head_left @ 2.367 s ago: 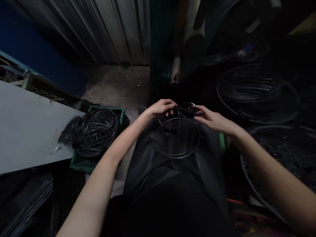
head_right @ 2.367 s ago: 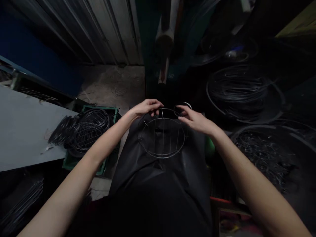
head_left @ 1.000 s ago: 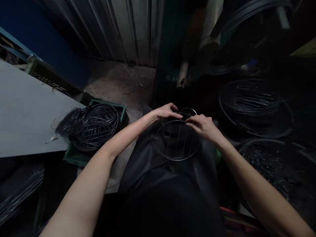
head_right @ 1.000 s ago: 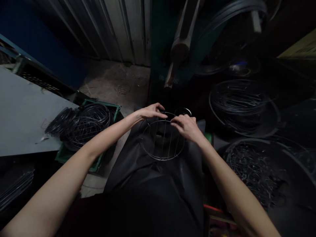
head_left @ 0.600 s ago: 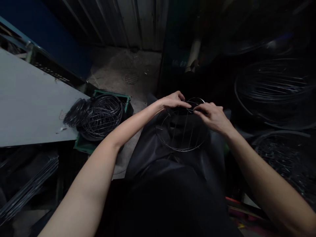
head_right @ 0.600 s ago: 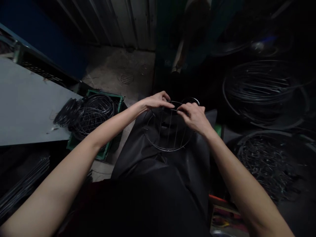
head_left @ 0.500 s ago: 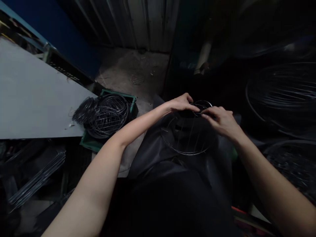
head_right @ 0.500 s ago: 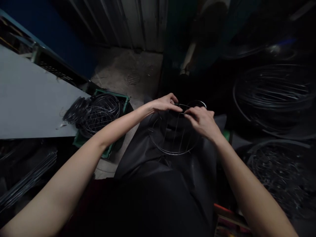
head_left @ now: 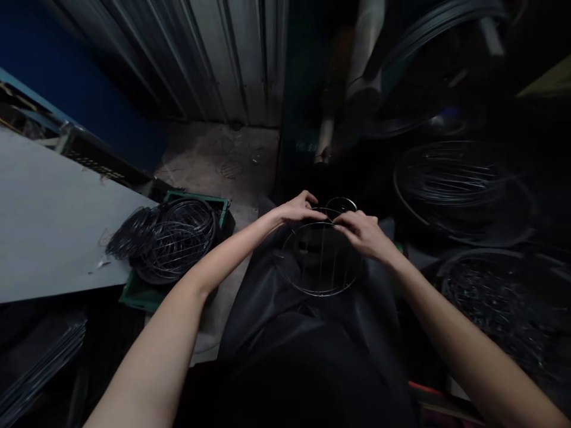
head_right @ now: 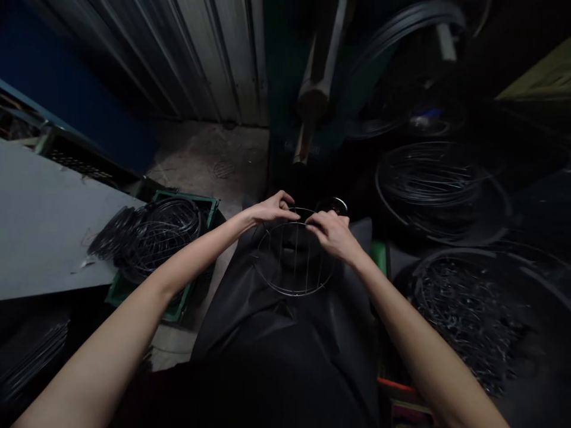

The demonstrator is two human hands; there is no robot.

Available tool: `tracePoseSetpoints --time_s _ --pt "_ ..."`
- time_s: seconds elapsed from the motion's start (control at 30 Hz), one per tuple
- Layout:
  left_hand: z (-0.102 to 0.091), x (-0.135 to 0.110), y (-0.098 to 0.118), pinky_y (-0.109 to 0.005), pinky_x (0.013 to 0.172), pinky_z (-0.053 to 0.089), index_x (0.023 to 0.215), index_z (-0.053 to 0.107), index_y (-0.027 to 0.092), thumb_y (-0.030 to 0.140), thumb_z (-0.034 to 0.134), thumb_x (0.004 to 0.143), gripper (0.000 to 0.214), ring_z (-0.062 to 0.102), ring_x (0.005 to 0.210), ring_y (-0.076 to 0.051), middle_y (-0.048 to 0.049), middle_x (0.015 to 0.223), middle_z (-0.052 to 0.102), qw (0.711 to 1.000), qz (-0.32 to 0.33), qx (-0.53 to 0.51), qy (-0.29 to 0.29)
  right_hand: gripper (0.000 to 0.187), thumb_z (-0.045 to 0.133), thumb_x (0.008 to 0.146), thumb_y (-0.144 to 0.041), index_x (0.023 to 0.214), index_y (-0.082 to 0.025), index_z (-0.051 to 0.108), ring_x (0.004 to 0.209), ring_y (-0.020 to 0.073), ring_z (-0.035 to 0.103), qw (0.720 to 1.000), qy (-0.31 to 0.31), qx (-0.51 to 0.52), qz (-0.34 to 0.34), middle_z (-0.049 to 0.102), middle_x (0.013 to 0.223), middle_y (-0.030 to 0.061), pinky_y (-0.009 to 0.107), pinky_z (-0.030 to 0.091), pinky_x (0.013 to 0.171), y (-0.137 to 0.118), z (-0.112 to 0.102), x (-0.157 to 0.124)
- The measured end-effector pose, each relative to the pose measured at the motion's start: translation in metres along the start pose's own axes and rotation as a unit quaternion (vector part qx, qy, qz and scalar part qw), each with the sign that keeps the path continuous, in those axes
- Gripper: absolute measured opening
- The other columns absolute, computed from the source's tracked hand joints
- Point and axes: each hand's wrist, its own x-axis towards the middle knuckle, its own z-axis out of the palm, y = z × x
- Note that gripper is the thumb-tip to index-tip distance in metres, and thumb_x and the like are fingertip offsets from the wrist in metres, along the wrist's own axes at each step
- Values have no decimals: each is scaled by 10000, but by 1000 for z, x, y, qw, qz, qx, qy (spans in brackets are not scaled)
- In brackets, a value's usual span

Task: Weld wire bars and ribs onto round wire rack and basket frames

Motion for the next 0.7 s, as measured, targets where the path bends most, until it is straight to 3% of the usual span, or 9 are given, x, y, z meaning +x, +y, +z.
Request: tracePoseSetpoints --time_s 0.17,0.3,0.4,0.5,0.6,0.7 --pt "0 -6 4 -209 535 329 947 501 149 327 784 636 456 468 556 -62 60 658 509 1000 -2 5 9 248 422 899 -375 888 -240 629 837 238 549 1000 19 13 3 658 862 65 429 363 784 -5 -2 0" --pt "-9 -7 18 -211 565 336 902 498 146 295 784 627 424 463 582 -62 61 658 506 999 34 -5 24 234 451 885 -379 863 -236 635 848 229 543 998 38 34 -22 634 853 62 438 392 806 -8 -14 10" --pt "-19 -5 37 -220 589 341 860 484 144 242 797 596 421 442 592 -60 69 650 486 996 80 0 37 235 492 859 -411 852 -244 657 1015 273 519 995 91 26 -34 603 1073 89 489 395 867 -9 -27 21" --pt "-25 -1 50 -235 622 363 851 486 141 228 799 582 422 465 639 -74 52 693 509 994 108 5 33 243 514 844 -432 837 -233 654 1290 328 347 990 126 37 -53 408 1395 77 548 322 1002 -7 -32 29" --pt "-26 5 46 -241 641 374 858 495 140 250 800 578 429 483 684 -87 37 736 526 993 111 12 27 243 500 856 -432 844 -224 625 1355 300 296 989 101 87 -62 312 1469 65 516 288 1076 -1 -26 30" --pt "-23 10 32 -240 649 374 882 519 144 355 781 613 431 488 702 -93 31 746 531 992 115 33 25 233 483 868 -432 869 -231 600 1324 271 365 990 67 114 -47 376 1429 81 484 317 1077 5 -17 25"
